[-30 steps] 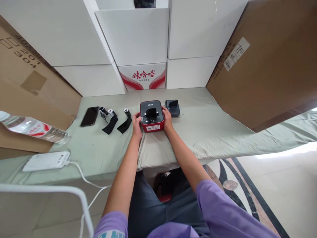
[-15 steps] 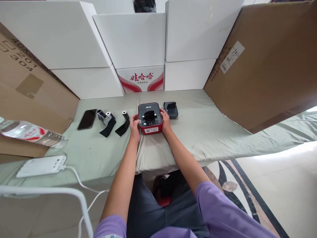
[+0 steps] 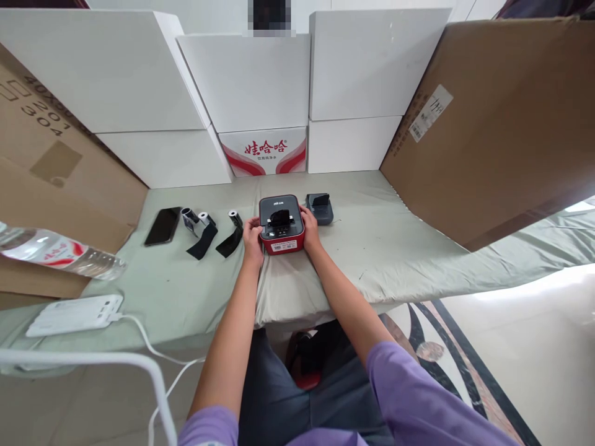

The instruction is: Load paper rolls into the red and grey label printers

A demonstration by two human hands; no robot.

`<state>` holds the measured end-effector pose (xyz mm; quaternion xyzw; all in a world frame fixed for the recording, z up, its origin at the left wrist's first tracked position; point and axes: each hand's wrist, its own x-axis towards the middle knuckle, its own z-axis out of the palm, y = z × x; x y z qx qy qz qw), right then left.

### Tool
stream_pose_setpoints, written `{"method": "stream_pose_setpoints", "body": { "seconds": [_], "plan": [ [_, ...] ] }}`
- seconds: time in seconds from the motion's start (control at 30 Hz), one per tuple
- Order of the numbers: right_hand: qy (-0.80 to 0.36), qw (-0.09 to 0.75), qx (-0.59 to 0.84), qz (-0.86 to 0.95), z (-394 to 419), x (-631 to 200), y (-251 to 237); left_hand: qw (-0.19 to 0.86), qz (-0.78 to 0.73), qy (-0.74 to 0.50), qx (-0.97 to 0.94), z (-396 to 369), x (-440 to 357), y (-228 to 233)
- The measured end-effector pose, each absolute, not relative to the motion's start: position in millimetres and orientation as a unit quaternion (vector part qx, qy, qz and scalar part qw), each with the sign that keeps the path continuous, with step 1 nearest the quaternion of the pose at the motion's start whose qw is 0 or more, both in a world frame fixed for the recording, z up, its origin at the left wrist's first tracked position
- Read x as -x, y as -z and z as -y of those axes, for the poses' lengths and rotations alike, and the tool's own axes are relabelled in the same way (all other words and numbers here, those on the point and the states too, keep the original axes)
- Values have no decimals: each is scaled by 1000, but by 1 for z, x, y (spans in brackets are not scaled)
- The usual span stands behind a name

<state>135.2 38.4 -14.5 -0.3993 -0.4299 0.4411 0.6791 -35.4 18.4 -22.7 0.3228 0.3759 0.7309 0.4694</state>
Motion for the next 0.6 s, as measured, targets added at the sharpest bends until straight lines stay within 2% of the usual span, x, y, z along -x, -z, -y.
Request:
{"method": "stream_pose_setpoints", "body": {
  "seconds": [0.6],
  "plan": [
    [-458, 690, 385, 407, -39, -133, 14, 483, -367, -734, -303, -14, 32, 17]
  ]
}}
